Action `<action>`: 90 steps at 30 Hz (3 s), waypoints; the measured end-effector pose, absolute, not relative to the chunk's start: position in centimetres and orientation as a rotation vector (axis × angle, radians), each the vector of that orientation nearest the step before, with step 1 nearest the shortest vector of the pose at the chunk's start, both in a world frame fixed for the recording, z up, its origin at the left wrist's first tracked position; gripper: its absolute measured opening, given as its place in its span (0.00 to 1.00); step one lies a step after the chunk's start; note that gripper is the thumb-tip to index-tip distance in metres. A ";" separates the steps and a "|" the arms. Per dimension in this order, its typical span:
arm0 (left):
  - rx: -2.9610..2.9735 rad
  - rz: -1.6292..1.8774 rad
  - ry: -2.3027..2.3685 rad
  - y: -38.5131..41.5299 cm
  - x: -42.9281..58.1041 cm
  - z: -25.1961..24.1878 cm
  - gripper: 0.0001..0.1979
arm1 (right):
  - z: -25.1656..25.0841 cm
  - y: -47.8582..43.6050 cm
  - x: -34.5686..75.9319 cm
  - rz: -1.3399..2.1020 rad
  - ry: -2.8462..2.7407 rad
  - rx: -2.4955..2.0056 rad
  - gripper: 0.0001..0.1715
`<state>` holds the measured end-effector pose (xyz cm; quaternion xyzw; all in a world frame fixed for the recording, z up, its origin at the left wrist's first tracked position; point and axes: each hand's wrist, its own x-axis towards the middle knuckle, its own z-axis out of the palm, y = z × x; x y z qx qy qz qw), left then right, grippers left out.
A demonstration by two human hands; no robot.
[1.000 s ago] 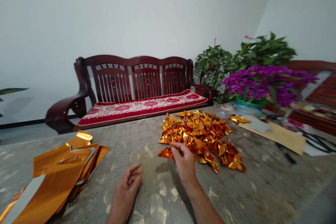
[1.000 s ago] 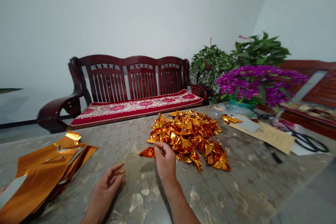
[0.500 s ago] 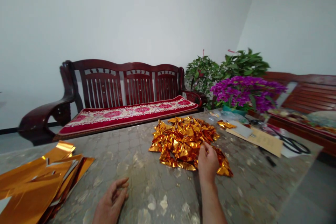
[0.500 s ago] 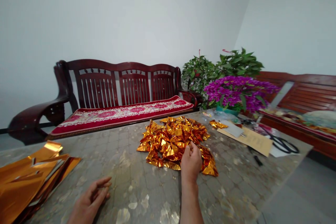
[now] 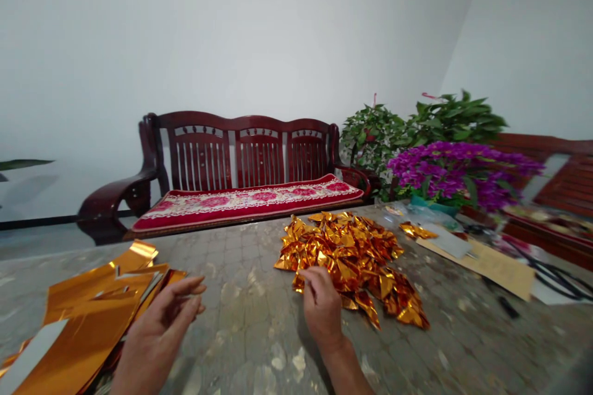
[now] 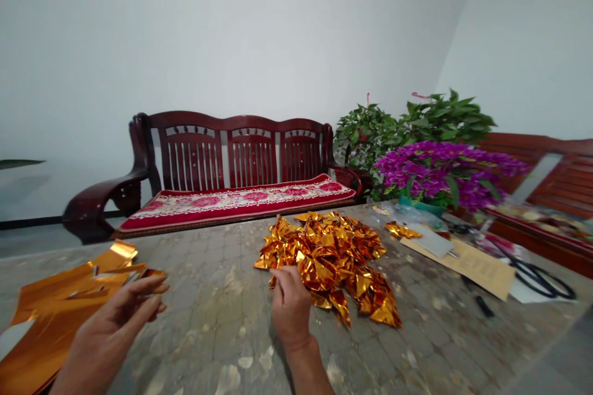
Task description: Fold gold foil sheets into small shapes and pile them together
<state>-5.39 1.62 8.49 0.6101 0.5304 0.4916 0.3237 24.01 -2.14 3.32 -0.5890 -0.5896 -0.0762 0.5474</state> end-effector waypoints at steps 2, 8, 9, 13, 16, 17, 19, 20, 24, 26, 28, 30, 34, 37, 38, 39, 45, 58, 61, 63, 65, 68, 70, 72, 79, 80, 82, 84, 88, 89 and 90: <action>1.617 1.296 1.459 2.1 -7.3 10.1 0.30 | 2.5 -1.9 22.4 -0.091 -1.537 -1.364 0.23; 1.604 1.374 1.671 3.8 -14.6 12.7 0.26 | 0.7 -1.3 20.8 0.123 -1.689 -1.432 0.19; 1.606 1.362 1.692 3.9 -16.0 12.6 0.23 | 0.5 -1.1 20.9 0.164 -1.691 -1.467 0.18; 1.604 1.183 1.827 3.8 -21.6 10.8 0.17 | -0.2 0.0 21.4 0.249 -1.728 -1.568 0.18; 1.603 1.114 2.036 2.9 -24.6 9.3 0.14 | -0.8 0.6 21.9 0.291 -1.791 -1.619 0.20; 1.622 1.064 2.096 2.6 -25.2 8.9 0.13 | -0.9 0.7 22.0 0.281 -1.788 -1.633 0.20; 1.700 0.934 2.167 2.2 -25.7 8.1 0.13 | -1.3 0.9 22.2 0.270 -1.782 -1.652 0.21; 1.752 0.818 2.206 2.2 -25.7 7.8 0.13 | -1.4 1.0 22.3 0.265 -1.780 -1.653 0.21; 1.840 0.630 2.249 2.9 -24.0 6.8 0.13 | -2.0 1.4 22.7 0.263 -1.785 -1.655 0.21; 1.872 0.536 2.264 3.4 -22.9 6.4 0.14 | -2.3 1.6 22.9 0.271 -1.792 -1.660 0.21; 1.902 0.453 2.267 3.8 -22.1 6.0 0.17 | -2.5 1.7 23.0 0.283 -1.789 -1.676 0.21; 1.923 0.391 2.281 4.0 -21.6 5.7 0.20 | -2.5 1.7 23.0 0.295 -1.788 -1.689 0.21; 1.939 0.327 2.324 4.1 -21.5 5.1 0.17 | -2.5 1.7 23.0 0.299 -1.790 -1.687 0.22; 1.947 0.329 2.349 3.8 -21.5 4.8 0.12 | -2.5 1.6 22.9 0.296 -1.792 -1.676 0.21; 1.949 0.336 2.359 3.7 -21.4 4.7 0.10 | -2.6 1.5 22.9 0.295 -1.793 -1.670 0.21; 1.953 0.345 2.367 3.6 -21.4 4.7 0.09 | -2.6 1.6 22.9 0.291 -1.792 -1.665 0.20; 2.014 0.433 2.365 2.9 -21.4 4.0 0.08 | -2.8 1.7 23.1 0.298 -1.794 -1.659 0.20; 2.957 1.061 1.598 -0.3 -11.7 4.7 0.08 | 0.2 -1.4 17.1 0.888 -1.613 -1.324 0.36; 3.015 1.092 1.471 -0.6 -8.4 4.3 0.07 | 0.8 -1.8 15.9 1.005 -1.627 -1.179 0.42; 3.026 1.089 1.416 -0.6 -6.8 3.8 0.07 | 1.2 -1.9 15.5 1.016 -1.604 -1.082 0.34; 3.022 1.071 1.347 -0.6 -5.7 3.4 0.06 | 1.4 -1.9 15.4 0.942 -1.569 -1.124 0.19; 2.886 1.111 1.278 -0.2 -4.7 3.0 0.07 | 1.5 -1.8 16.0 0.651 -1.590 -1.114 0.11; 2.669 1.242 1.259 0.1 -4.3 3.0 0.14 | 1.4 -1.8 16.7 0.444 -1.682 -1.026 0.16; 2.442 1.400 1.232 0.5 -4.2 3.1 0.23 | 1.3 -1.8 17.4 0.281 -1.766 -0.968 0.25; 2.509 1.177 1.155 0.7 -5.0 2.3 0.15 | 0.1 -1.4 17.8 0.144 -1.983 -1.113 0.30; 2.567 1.089 1.166 0.5 -5.1 2.0 0.14 | -0.2 -1.3 17.8 0.141 -2.001 -1.153 0.30; 2.657 0.951 1.178 0.3 -5.2 1.5 0.10 | -0.7 -1.2 17.7 0.149 -2.040 -1.221 0.28; 2.699 0.862 1.168 0.2 -5.3 1.1 0.06 | -0.8 -1.2 17.7 0.160 -2.080 -1.266 0.27; 2.690 0.715 1.218 0.4 -5.3 0.9 0.09 | 0.3 -1.6 17.7 0.105 -2.098 -1.377 0.23; 2.667 0.695 1.243 0.5 -5.3 1.0 0.09 | 0.7 -1.7 17.7 0.091 -2.090 -1.410 0.20; 2.637 0.687 1.259 0.6 -5.3 1.0 0.09 | 1.1 -1.9 17.7 0.092 -2.088 -1.434 0.16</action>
